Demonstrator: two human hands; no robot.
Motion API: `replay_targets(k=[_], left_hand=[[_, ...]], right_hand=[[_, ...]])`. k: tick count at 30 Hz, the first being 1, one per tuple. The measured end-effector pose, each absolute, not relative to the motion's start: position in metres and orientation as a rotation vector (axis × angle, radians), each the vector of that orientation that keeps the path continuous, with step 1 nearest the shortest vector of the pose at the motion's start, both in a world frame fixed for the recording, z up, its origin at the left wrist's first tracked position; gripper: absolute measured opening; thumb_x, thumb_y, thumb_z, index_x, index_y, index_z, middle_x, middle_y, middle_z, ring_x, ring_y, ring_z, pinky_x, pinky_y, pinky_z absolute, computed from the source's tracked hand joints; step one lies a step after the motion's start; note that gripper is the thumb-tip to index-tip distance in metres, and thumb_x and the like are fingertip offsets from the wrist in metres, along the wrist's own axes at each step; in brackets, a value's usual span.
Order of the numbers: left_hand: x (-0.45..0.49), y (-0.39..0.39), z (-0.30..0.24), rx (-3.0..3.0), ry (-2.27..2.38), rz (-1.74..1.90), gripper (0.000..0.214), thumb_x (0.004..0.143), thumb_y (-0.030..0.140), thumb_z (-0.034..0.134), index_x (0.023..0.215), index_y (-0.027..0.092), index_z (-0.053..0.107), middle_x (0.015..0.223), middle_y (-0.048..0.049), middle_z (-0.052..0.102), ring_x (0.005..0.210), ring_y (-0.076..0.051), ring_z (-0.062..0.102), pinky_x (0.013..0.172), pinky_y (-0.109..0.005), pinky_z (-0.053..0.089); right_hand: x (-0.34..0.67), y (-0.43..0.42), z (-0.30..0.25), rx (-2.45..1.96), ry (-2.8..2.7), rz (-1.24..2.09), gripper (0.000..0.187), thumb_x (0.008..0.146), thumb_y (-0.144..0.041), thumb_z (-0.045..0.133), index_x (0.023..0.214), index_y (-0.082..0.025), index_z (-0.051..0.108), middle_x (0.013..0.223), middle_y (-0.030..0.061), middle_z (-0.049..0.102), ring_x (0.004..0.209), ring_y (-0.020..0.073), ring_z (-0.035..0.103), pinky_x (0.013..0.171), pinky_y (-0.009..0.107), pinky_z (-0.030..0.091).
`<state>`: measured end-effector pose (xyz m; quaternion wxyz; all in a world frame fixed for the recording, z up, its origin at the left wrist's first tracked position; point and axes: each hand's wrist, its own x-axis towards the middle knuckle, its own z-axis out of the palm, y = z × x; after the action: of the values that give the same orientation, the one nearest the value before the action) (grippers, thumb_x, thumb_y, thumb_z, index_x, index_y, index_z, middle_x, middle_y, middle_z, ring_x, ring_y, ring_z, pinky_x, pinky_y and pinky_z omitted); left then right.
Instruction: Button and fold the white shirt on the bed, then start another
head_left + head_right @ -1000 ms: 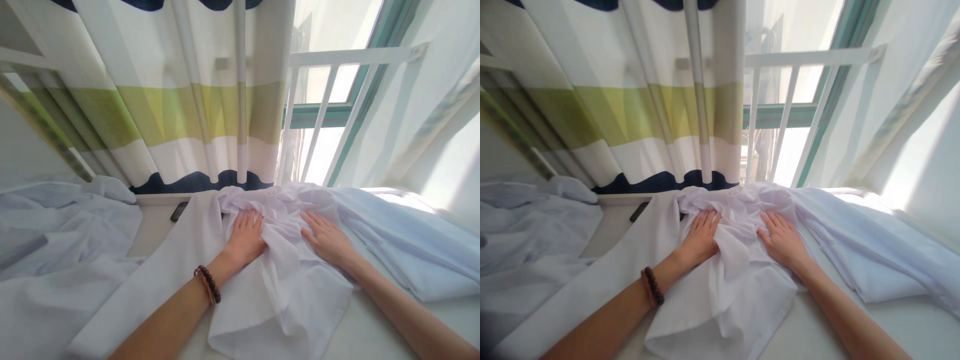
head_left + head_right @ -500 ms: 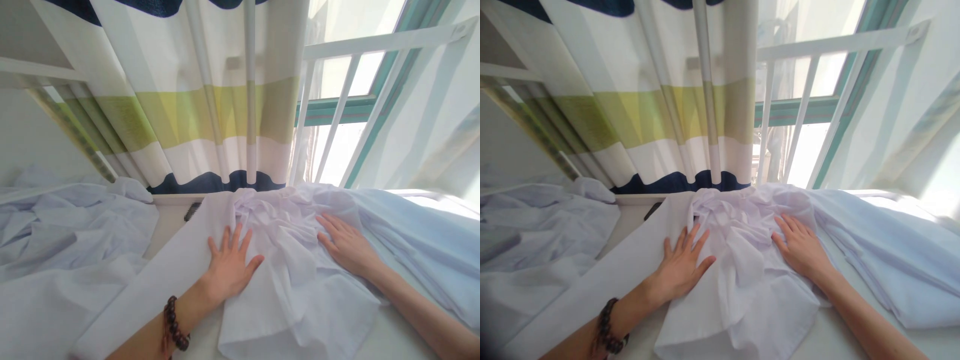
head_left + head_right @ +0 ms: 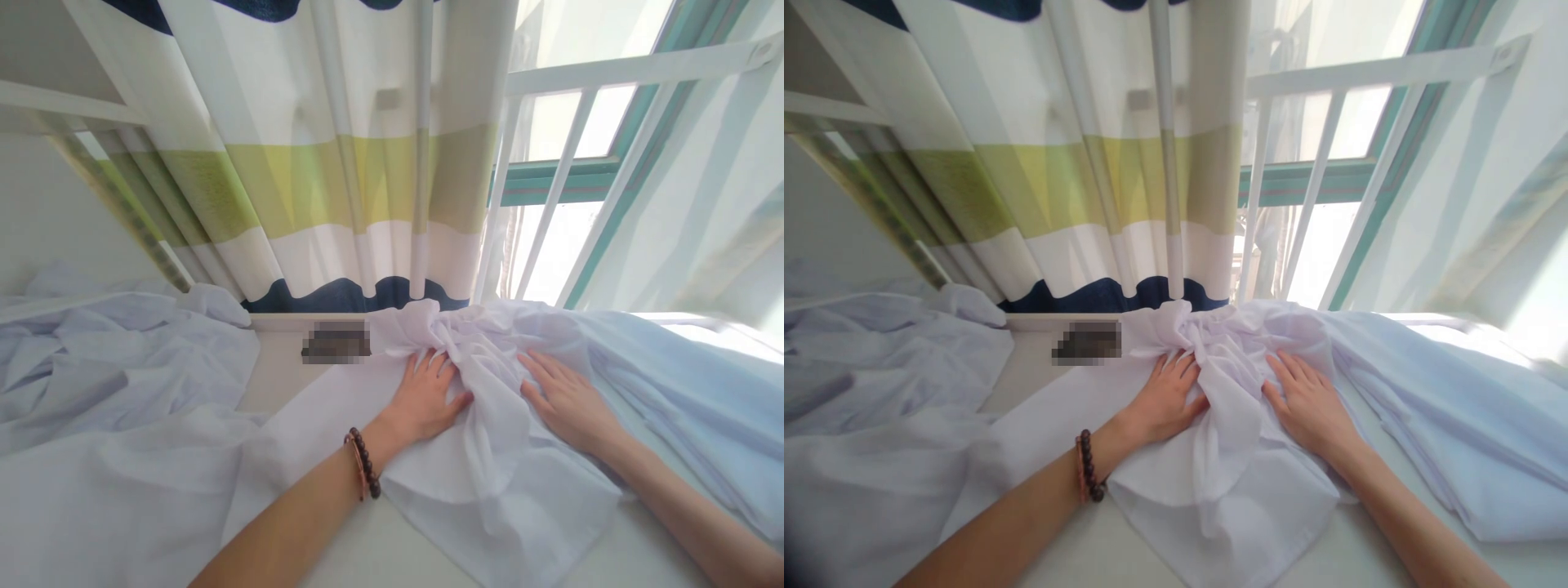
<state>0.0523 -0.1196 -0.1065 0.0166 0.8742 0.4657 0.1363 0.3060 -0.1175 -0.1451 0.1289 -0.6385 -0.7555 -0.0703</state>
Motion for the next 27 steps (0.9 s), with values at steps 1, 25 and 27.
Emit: replay_targets(k=[1, 25, 27], left_hand=[[0.051, -0.113, -0.107, 2.688, 1.514, 0.423, 0.055, 0.095, 0.051, 0.032, 0.140, 0.021, 0.037, 0.146, -0.0109, 0.040, 0.138, -0.032, 0.027, 0.112, -0.058, 0.020], [0.000, -0.092, -0.109, 2.540, 1.907, 0.223, 0.058, 0.095, 0.051, 0.028, 0.145, 0.021, 0.031, 0.147, -0.0099, 0.039, 0.140, -0.033, 0.022, 0.109, -0.065, 0.016], [0.005, -0.096, -0.110, 2.552, 1.891, 0.233, 0.060, 0.095, 0.052, 0.028, 0.144, 0.018, 0.031, 0.148, -0.0111, 0.038, 0.141, -0.033, 0.020, 0.110, -0.065, 0.016]], right_hand=[[0.306, -0.117, -0.145, -1.857, -2.200, -0.201, 0.056, 0.094, -0.041, 0.024, 0.138, -0.016, 0.046, 0.145, 0.0088, 0.045, 0.133, 0.0277, 0.041, 0.106, 0.047, 0.036], [0.304, -0.118, -0.151, -1.858, -2.198, -0.241, 0.059, 0.093, -0.044, 0.022, 0.137, -0.015, 0.048, 0.144, 0.0089, 0.046, 0.132, 0.0284, 0.041, 0.106, 0.046, 0.036], [0.300, -0.120, -0.150, -1.887, -2.192, -0.254, 0.060, 0.093, -0.043, 0.021, 0.138, -0.014, 0.048, 0.145, 0.0100, 0.046, 0.133, 0.0289, 0.041, 0.107, 0.047, 0.035]])
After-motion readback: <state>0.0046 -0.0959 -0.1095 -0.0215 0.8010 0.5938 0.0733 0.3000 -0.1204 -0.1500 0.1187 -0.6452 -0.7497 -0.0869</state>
